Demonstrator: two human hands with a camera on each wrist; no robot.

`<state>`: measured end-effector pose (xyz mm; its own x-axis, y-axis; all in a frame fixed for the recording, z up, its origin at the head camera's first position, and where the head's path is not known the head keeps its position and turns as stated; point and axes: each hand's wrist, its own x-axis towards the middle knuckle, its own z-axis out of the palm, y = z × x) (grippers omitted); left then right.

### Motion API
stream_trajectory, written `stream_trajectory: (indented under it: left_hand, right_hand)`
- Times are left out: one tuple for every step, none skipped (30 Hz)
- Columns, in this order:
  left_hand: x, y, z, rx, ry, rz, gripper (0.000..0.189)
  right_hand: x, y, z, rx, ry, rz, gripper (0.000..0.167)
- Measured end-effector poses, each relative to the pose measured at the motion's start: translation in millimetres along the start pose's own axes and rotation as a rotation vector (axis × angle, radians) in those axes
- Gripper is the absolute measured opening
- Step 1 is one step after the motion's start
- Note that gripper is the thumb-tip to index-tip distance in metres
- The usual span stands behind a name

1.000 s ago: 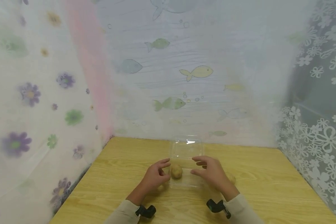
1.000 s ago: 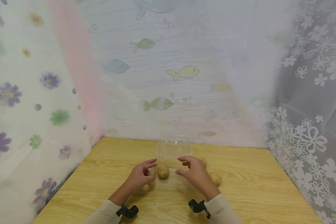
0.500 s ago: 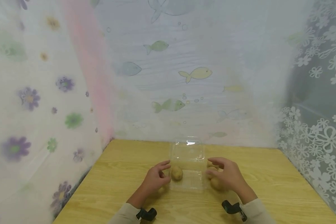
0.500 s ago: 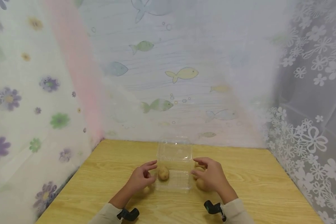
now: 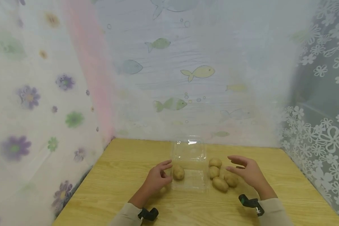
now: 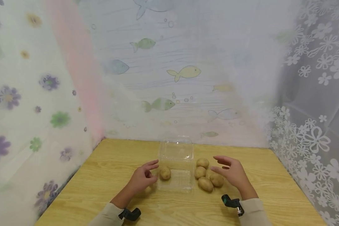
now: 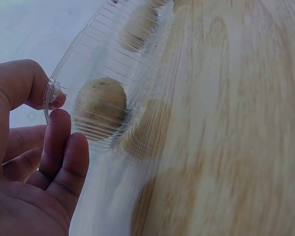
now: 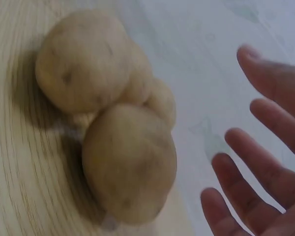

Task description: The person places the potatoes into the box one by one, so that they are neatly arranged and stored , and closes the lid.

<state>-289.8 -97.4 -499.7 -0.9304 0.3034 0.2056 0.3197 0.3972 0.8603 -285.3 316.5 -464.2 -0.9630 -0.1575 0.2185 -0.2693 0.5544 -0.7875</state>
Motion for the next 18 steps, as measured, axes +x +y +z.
stream_trajectory:
  left_hand:
    - [-0.1, -0.3, 0.0, 0.001, 0.0, -0.001, 0.057]
    - [-0.3, -0.8, 0.1, -0.001, 0.0, -0.002, 0.057]
    - [-0.6, -1.0, 0.1, -0.005, 0.0, -0.004, 0.057]
    - [-0.3, -1.5, 0.1, -0.007, 0.0, -0.003, 0.057]
    - [-0.3, -1.9, 0.1, -0.009, 0.001, -0.004, 0.057]
    - [-0.4, -2.0, 0.0, -0.011, 0.0, -0.004, 0.057]
    - [-0.5, -2.2, -0.1, -0.015, 0.0, -0.004, 0.057]
    - [-0.7, -2.2, -0.2, -0.018, -0.001, -0.007, 0.057]
    - [-0.9, -2.1, -0.4, -0.02, -0.002, -0.01, 0.058]
    - [-1.1, -1.9, -0.5, -0.022, -0.003, -0.012, 0.058]
    - [-1.2, -1.8, -0.7, -0.022, -0.004, -0.014, 0.058]
    - [-1.2, -1.5, -0.8, -0.023, -0.006, -0.015, 0.058]
    - [-1.3, -1.2, -0.9, -0.027, -0.007, -0.016, 0.058]
    - [-1.1, -1.2, -0.9, -0.031, -0.009, -0.014, 0.058]
    - [-1.1, -1.0, -0.9, -0.034, -0.01, -0.014, 0.057]
    - [-1.0, -0.9, -0.9, -0.035, -0.011, -0.014, 0.057]
    - [-0.9, -0.8, -0.8, -0.035, -0.011, -0.011, 0.057]
    - [-1.0, -0.6, -0.8, -0.037, -0.012, -0.007, 0.057]
  right_hand:
    - [-1.1, 3, -2, 0.021, -0.014, 0.005, 0.058]
    - [-2.2, 7, -4, 0.038, -0.028, 0.012, 0.058]
    - [-3.4, 10, -5, 0.055, -0.046, 0.015, 0.057]
    - [-4.2, 13, -6, 0.068, -0.059, 0.016, 0.056]
    - [-5.1, 16, -6, 0.081, -0.07, 0.018, 0.054]
    - [-5.8, 19, -7, 0.099, -0.076, 0.021, 0.053]
    - [-6.5, 21, -7, 0.116, -0.082, 0.019, 0.052]
    - [-7.2, 24, -6, 0.129, -0.087, 0.015, 0.051]
    - [-7.8, 27, -6, 0.143, -0.09, 0.011, 0.051]
    - [-8.3, 30, -6, 0.161, -0.091, 0.007, 0.051]
    - [-8.8, 33, -5, 0.184, -0.094, 0.005, 0.052]
    - [-9.1, 36, -5, 0.207, -0.097, 0.004, 0.053]
    - [-9.5, 38, -4, 0.234, -0.103, 0.004, 0.054]
    - [-9.9, 40, -4, 0.256, -0.11, 0.005, 0.055]
    - [-10.2, 42, -3, 0.28, -0.119, 0.008, 0.057]
    - [-10.7, 44, -3, 0.304, -0.13, 0.012, 0.058]
    - [-11.0, 45, -3, 0.32, -0.139, 0.016, 0.059]
    - [-11.5, 47, -3, 0.338, -0.147, 0.022, 0.06]
